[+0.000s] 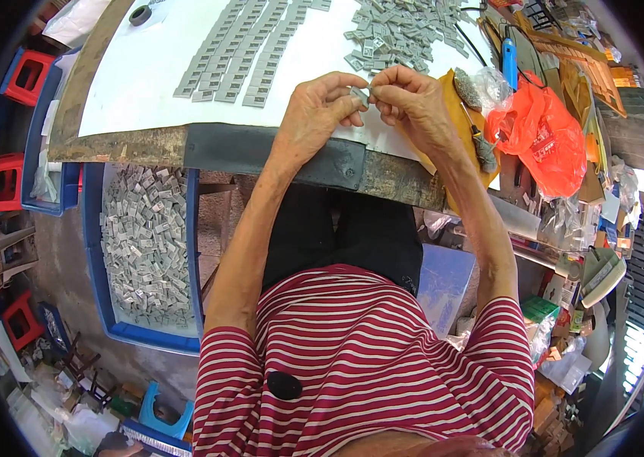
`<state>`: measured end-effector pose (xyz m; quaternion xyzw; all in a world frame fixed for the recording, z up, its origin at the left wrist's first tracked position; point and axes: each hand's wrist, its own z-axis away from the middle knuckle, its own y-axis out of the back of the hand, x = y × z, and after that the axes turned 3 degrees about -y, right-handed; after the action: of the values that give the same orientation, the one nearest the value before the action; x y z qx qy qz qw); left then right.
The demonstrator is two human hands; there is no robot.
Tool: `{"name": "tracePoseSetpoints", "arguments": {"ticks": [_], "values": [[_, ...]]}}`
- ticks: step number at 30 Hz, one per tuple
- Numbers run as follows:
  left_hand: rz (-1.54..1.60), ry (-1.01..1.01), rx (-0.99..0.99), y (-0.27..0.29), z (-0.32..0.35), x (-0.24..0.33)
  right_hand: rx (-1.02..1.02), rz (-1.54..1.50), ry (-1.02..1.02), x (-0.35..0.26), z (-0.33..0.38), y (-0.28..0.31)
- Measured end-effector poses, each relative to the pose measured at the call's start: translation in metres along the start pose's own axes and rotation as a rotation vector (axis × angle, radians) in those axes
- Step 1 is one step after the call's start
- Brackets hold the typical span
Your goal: Inspecting and organizing small metal hardware pieces at a workbench.
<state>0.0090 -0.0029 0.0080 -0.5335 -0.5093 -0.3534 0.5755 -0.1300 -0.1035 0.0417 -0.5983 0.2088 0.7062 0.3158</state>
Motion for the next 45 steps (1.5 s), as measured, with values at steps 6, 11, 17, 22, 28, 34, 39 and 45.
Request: {"name": "tracePoseSetpoints", "arguments": {"ticks": [6, 11, 17, 22, 28, 34, 39, 45], "values": [[-0.04, -0.064, 0.079, -0.003, 0.004, -0.003, -0.038, -0.102, -0.053, 0.003, 0.002, -0.006], [-0.116, -0.072, 0.102, -0.001, 0.004, 0.001, -0.087, -0.078, -0.08, 0.003, 0.006, -0.011], [-0.124, -0.073, 0.117, -0.002, 0.005, 0.0, -0.029, -0.075, -0.033, 0.001, 0.006, -0.007], [-0.058, -0.069, 0.203, -0.005, 0.005, -0.002, -0.006, -0.048, 0.01, -0.003, 0.005, -0.003], [-0.234, -0.116, 0.112, -0.002, 0.005, -0.003, 0.012, 0.106, 0.013, -0.004, 0.006, -0.003], [-0.259, -0.09, 0.127, -0.003, 0.005, -0.003, 0.012, 0.162, -0.003, -0.003, 0.008, -0.005], [-0.269, -0.082, 0.123, -0.003, 0.005, -0.005, 0.007, 0.197, -0.027, -0.005, 0.008, -0.007], [-0.275, -0.086, 0.113, -0.005, 0.006, -0.003, -0.004, 0.273, -0.08, -0.005, 0.008, -0.005]]}}
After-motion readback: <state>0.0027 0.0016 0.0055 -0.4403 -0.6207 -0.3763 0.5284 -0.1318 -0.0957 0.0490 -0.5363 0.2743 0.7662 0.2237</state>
